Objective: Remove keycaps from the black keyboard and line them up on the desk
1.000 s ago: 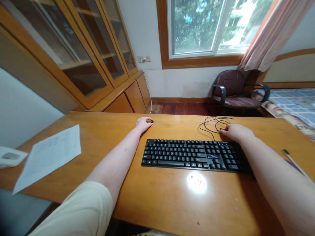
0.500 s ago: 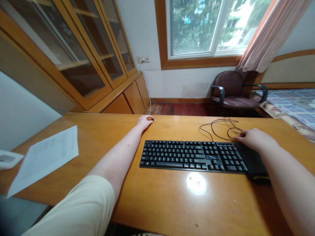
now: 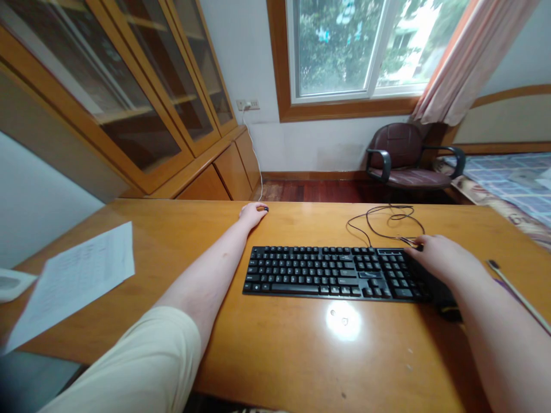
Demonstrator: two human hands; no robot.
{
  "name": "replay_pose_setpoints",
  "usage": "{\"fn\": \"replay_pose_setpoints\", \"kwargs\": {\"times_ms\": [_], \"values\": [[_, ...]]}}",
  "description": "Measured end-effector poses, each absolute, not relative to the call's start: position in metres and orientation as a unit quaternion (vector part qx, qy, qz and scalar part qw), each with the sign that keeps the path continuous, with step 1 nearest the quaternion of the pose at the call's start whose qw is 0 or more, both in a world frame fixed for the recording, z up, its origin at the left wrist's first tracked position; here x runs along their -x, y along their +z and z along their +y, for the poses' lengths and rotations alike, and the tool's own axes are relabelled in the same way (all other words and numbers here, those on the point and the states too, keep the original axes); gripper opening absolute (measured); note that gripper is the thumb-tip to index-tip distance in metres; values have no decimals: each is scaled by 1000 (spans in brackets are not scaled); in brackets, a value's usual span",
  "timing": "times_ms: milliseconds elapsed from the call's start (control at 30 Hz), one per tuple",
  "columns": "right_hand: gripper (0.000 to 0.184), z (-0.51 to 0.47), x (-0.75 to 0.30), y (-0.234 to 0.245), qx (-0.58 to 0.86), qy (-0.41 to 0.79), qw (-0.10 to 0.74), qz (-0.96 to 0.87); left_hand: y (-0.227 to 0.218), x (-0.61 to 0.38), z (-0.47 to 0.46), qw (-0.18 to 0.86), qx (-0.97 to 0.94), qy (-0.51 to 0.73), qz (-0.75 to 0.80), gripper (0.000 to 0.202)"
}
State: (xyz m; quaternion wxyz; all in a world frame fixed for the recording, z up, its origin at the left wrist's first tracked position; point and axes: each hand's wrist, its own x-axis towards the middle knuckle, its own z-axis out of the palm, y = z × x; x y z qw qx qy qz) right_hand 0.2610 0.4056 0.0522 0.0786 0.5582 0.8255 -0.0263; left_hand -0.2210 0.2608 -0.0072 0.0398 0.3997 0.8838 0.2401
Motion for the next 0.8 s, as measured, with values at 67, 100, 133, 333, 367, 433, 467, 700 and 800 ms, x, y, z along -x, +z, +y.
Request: {"fn": "replay_pose_setpoints", "kwargs": {"times_ms": [67,100,133,333,367,433,467,700,800], "values": [[37,403,-266,51,-571,-32,87,815,-7,221,261,41,-401,239,884,28],[37,401,-268,51,-577,-36,87,811,-8,221,260,41,-402,238,883,28],[36,400,-271,52,-581,-37,85,809,-8,221,260,42,-402,238,883,28],[25,403,-287,45,-583,-17,84,808,-8,222,261,45,-404,238,882,31],[24,406,-291,41,-584,-13,82,807,-8,222,261,45,-403,239,882,31],[22,412,-299,34,-585,-11,76,807,-8,222,260,47,-402,240,882,31],[22,415,-303,32,-587,-11,73,806,-8,222,260,48,-402,241,882,32],[28,408,-301,41,-590,-16,88,802,-1,217,254,43,-414,268,869,44],[31,398,-295,51,-597,1,78,798,8,207,238,29,-432,328,840,40]]}}
